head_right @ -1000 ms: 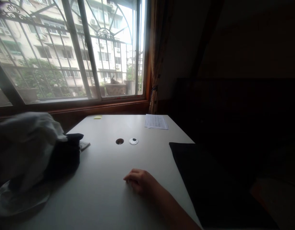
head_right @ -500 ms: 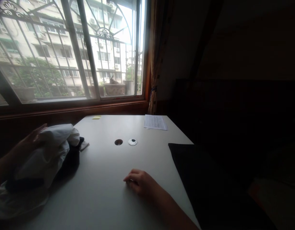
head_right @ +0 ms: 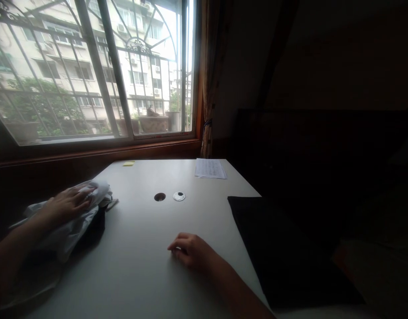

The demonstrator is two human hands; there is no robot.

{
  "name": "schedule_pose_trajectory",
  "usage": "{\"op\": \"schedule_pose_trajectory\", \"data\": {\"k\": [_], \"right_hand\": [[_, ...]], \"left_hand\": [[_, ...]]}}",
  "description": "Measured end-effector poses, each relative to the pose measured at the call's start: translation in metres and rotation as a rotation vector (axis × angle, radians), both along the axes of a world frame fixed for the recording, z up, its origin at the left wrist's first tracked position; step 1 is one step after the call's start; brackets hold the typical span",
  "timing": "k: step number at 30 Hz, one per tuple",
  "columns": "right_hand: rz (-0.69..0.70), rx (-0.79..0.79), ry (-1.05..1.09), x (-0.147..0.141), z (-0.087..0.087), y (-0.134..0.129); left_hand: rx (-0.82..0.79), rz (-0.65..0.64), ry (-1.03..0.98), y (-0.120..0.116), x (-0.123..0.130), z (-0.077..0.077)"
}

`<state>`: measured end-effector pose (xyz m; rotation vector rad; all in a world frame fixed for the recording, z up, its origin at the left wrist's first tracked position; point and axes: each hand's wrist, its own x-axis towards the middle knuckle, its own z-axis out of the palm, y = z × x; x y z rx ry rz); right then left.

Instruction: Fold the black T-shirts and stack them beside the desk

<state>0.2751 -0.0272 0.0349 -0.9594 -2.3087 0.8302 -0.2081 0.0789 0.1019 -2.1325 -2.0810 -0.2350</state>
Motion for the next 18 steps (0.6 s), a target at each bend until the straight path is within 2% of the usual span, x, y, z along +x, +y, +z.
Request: {"op": "schedule_pose_trajectory", "data": {"k": [3, 6, 9, 12, 15, 18], "right_hand": [[-0.007, 0.002, -0.009, 0.001, -0.001, 0.001], [-0.012, 0.014, -0.018, 0.002, -0.001, 0.002], [-0.017, 0.04, -0.029, 0.002, 0.001, 0.001], [-0.014, 0.055, -0.067, 0.004, 0.005, -0.002], [-0.048, 0.064, -0.056, 0.007, 0.012, -0.005], [-0.158, 0.13, 0.005, 0.014, 0.023, -0.005]], "left_hand": [[0.1, -0.005, 0.054, -0.017, 0.01, 0.011], [0.336, -0.155, 0.082, -0.036, 0.027, 0.022], [0.511, -0.33, 0.023, -0.048, 0.053, 0.022], [0.532, -0.525, -0.078, -0.056, 0.084, 0.005], [0.457, -0.672, -0.138, -0.065, 0.112, -0.024], [0.383, -0.719, -0.205, -0.073, 0.129, -0.052]]}}
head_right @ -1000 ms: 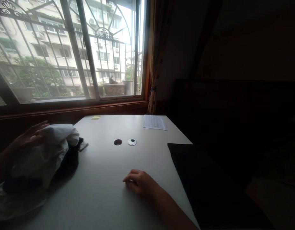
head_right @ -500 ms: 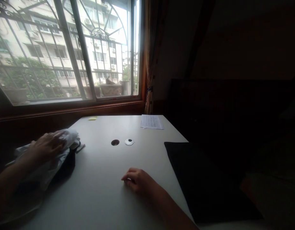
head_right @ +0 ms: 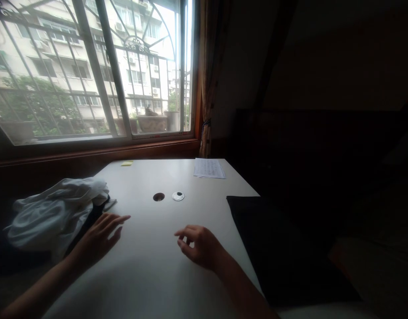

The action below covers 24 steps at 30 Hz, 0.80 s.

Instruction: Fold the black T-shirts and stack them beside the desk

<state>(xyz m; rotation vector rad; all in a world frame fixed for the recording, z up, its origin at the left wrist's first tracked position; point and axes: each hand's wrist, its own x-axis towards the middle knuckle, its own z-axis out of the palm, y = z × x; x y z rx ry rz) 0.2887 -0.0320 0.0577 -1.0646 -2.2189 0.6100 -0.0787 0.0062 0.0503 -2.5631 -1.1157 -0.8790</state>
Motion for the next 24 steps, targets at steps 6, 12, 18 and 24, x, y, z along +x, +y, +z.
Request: {"op": "schedule_pose_trajectory", "data": {"k": [6, 12, 18, 24], "right_hand": [[-0.567, 0.341, 0.052, 0.051, 0.018, 0.02], [-1.123, 0.06, -0.319, 0.141, 0.007, 0.036], [-1.248, -0.262, -0.461, 0.178, -0.014, 0.044], [-1.133, -0.232, -0.36, 0.172, -0.016, 0.036]], "left_hand": [[-0.117, 0.004, -0.059, -0.001, 0.003, -0.032], [-0.218, -0.01, -0.079, 0.0, 0.003, -0.039], [-0.294, -0.017, -0.071, -0.002, 0.003, -0.043], [-0.302, -0.03, -0.032, -0.004, 0.003, -0.042]]}}
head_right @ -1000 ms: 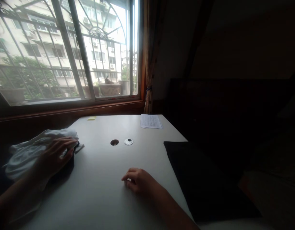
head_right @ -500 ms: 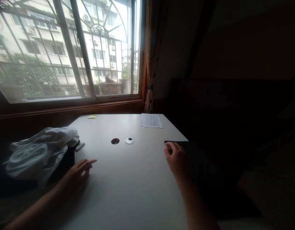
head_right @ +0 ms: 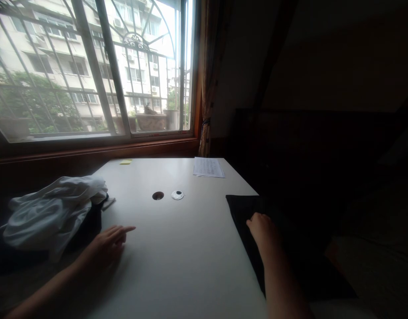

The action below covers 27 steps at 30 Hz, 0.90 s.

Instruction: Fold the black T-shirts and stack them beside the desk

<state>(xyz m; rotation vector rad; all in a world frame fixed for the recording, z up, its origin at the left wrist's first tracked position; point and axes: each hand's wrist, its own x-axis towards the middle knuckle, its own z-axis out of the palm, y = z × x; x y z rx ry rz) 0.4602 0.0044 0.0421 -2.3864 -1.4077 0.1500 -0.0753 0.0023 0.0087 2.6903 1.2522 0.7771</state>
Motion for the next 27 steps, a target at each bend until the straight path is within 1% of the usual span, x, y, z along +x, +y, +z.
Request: {"op": "schedule_pose_trajectory", "data": {"k": [5, 8, 10, 12, 15, 17, 19, 21, 23, 25, 27], "right_hand": [[0.085, 0.08, 0.056, -0.007, 0.006, -0.011], [0.111, 0.119, 0.073, -0.016, 0.012, -0.01], [0.135, 0.144, 0.076, -0.027, 0.016, -0.007], [0.191, 0.198, 0.074, -0.044, 0.017, -0.003], [0.328, 0.316, 0.123, -0.082, 0.018, -0.002], [0.444, 0.357, 0.24, -0.112, 0.02, -0.007], [0.627, 0.354, 0.401, -0.143, 0.024, -0.017], [0.848, 0.297, 0.586, -0.171, 0.027, -0.031], [1.071, 0.164, 0.759, -0.194, 0.029, -0.047], [1.322, -0.079, 0.908, -0.211, 0.028, -0.059], [1.543, -0.371, 1.013, -0.22, 0.024, -0.067]], "left_hand": [[0.028, -0.017, 0.012, 0.0, -0.001, 0.003], [0.044, -0.039, 0.003, -0.001, 0.0, 0.005], [0.043, -0.052, 0.001, -0.002, 0.001, 0.006], [0.044, -0.065, 0.002, -0.003, 0.002, 0.008], [0.049, -0.101, 0.006, -0.004, 0.005, 0.008], [0.048, -0.126, 0.016, -0.004, 0.007, 0.008], [0.053, -0.141, 0.025, -0.005, 0.008, 0.008], [0.057, -0.147, 0.034, -0.006, 0.009, 0.007], [0.05, -0.139, 0.045, -0.006, 0.009, 0.007], [0.036, -0.13, 0.061, -0.007, 0.009, 0.006], [0.019, -0.139, 0.083, -0.009, 0.01, 0.005]]}}
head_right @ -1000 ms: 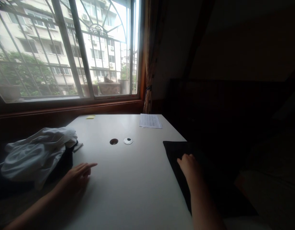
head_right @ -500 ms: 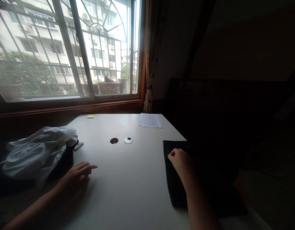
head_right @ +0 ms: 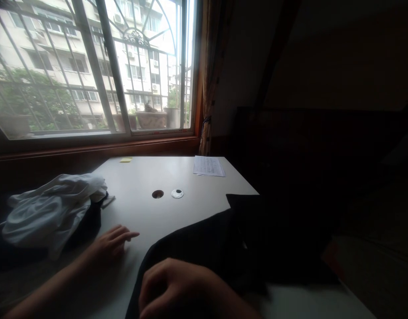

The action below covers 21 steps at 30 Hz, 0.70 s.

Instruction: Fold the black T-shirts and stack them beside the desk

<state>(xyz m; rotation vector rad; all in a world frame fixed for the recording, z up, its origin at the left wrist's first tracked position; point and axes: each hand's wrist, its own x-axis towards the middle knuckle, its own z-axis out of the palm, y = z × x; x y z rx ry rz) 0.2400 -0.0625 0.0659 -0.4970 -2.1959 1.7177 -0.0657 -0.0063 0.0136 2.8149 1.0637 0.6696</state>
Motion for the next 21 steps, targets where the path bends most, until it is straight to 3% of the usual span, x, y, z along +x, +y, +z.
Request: {"op": "schedule_pose_trajectory", "data": {"k": [2, 3, 5, 7, 9, 13, 15, 17, 21], "right_hand": [[0.211, -0.119, -0.032, -0.003, -0.004, -0.002], [0.251, -0.159, -0.045, -0.002, -0.005, -0.002], [0.201, -0.211, -0.047, 0.003, -0.005, 0.002], [-0.003, -0.239, 0.009, 0.01, -0.003, 0.006], [-0.302, -0.209, 0.093, 0.018, 0.0, 0.013], [-0.987, 0.189, 0.051, 0.039, 0.0, 0.032], [-1.193, 0.379, -0.087, 0.051, -0.006, 0.043], [-1.242, 0.458, -0.277, 0.06, -0.015, 0.051], [-1.11, 0.579, -0.589, 0.064, -0.033, 0.057]], "left_hand": [[-0.016, -0.043, 0.024, -0.002, 0.002, 0.0], [-0.023, -0.069, 0.035, -0.003, 0.004, 0.001], [-0.03, -0.121, 0.05, -0.007, 0.008, 0.004], [-0.024, -0.174, 0.061, -0.01, 0.013, 0.008], [-0.012, -0.227, 0.066, -0.013, 0.018, 0.012], [0.034, -0.291, 0.073, -0.019, 0.027, 0.016], [0.072, -0.304, 0.068, -0.023, 0.03, 0.017], [0.1, -0.308, 0.067, -0.025, 0.032, 0.016], [0.139, -0.268, 0.076, -0.025, 0.03, 0.014]]}}
